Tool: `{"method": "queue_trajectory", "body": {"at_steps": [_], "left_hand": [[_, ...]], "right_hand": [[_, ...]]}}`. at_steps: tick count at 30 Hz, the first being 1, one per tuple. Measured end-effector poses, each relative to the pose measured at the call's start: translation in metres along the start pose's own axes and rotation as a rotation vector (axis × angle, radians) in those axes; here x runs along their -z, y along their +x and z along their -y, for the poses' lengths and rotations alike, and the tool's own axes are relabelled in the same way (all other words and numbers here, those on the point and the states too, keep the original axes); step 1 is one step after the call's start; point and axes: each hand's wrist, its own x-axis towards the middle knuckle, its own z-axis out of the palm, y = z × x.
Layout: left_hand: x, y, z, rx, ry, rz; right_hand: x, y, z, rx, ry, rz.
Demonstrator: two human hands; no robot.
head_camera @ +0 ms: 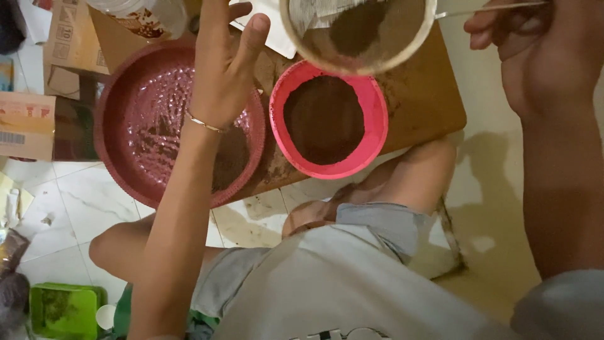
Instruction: The person scoops a dark brown powder from a large red tray using a spoon and transfers it into a metal sieve held over a pink bowl. They shake the sieve to sift the powder into the bowl, repeating the process multiple times.
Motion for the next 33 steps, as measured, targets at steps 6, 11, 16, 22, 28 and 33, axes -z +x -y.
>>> {"method": "queue_trajectory", "body": {"at_steps": [6,11,16,22,28,33], "left_hand": [[0.003,-0.001,0.007,0.026,-0.059,0.001],[0.008,-0.001,0.008,-0.036,-0.098,-0.002],[0.012,-0.001,-0.001,-0.071,-0.004,-0.050],[0.017,0.001,-0.010,-0.074,0.051,-0.132],[0.021,-0.002,-0.011,-0.108,-0.008,-0.131],[0.022,-0.004,-0.010,-0.116,0.048,-0.142]], "right_hand": [[-0.006,0.002,0.003,0.009,0.018,0.015],[-0.009,0.004,0.000,0.031,-0.033,0.050],[-0.014,0.005,-0.002,0.041,-0.040,0.065],[-0.021,0.003,0.004,0.058,0.005,0.071],[-0.024,0.003,0.004,0.071,-0.053,0.079],[-0.022,0.005,0.001,0.053,-0.038,0.070]]}}
